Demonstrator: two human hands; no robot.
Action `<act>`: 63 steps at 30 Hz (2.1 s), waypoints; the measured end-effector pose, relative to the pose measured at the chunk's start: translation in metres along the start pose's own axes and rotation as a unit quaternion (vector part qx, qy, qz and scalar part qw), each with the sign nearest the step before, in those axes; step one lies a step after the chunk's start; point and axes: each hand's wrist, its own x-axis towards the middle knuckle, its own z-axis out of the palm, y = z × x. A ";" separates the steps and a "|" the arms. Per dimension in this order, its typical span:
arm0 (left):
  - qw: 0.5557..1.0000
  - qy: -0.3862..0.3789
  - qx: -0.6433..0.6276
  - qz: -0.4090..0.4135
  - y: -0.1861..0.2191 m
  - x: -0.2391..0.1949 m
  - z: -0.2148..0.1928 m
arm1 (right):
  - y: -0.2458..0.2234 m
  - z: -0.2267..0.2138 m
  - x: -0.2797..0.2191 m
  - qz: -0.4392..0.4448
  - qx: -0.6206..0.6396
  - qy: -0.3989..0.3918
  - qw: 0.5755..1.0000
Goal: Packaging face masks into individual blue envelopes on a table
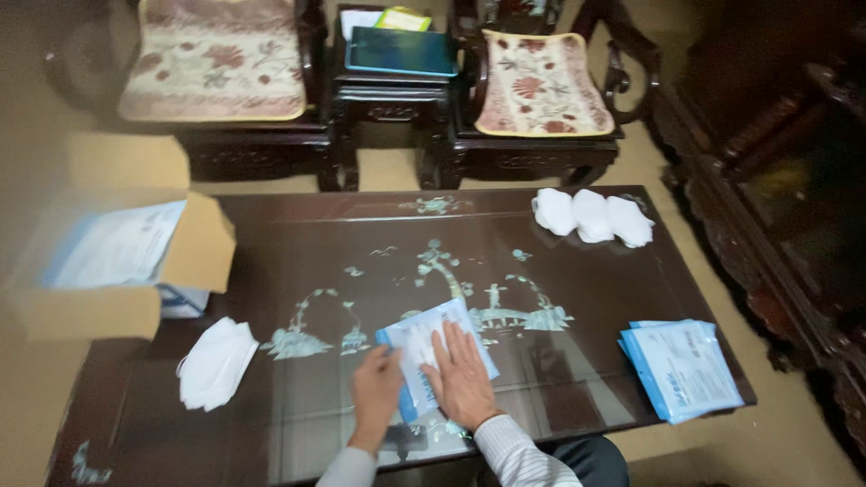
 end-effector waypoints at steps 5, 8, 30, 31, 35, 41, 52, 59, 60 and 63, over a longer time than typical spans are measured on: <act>0.994 0.081 -0.051 0.048 -0.045 0.034 -0.028 | 0.021 0.017 -0.003 -0.014 -0.001 0.102 0.995; 0.994 0.028 -0.098 0.027 -0.042 0.025 -0.036 | 0.058 0.027 -0.010 0.020 -0.039 0.130 0.991; 0.917 0.320 0.230 0.067 -0.083 0.069 -0.239 | 0.202 0.003 -0.068 0.201 -0.007 0.136 0.970; 0.917 0.319 0.230 0.066 -0.083 0.069 -0.239 | 0.200 0.005 -0.068 0.201 -0.007 0.135 0.970; 0.897 0.337 0.272 0.086 -0.091 0.076 -0.234 | 0.209 0.012 -0.069 0.191 -0.016 0.160 0.968; 0.889 0.361 0.256 0.120 -0.111 0.095 -0.237 | 0.210 0.017 -0.066 0.198 -0.012 0.165 0.966; 0.908 0.348 0.221 0.079 -0.119 0.102 -0.238 | 0.217 0.022 -0.070 0.183 -0.023 0.200 0.962; 0.843 0.386 0.136 0.350 -0.072 0.056 -0.215 | 0.178 -0.013 -0.076 0.197 0.038 0.303 0.932; 0.792 0.375 0.127 0.465 -0.060 0.048 -0.213 | 0.172 -0.018 -0.075 0.237 0.032 0.303 0.923; 0.937 0.167 -0.082 0.297 -0.026 0.005 -0.166 | 0.133 -0.027 -0.061 0.164 0.165 0.371 0.899</act>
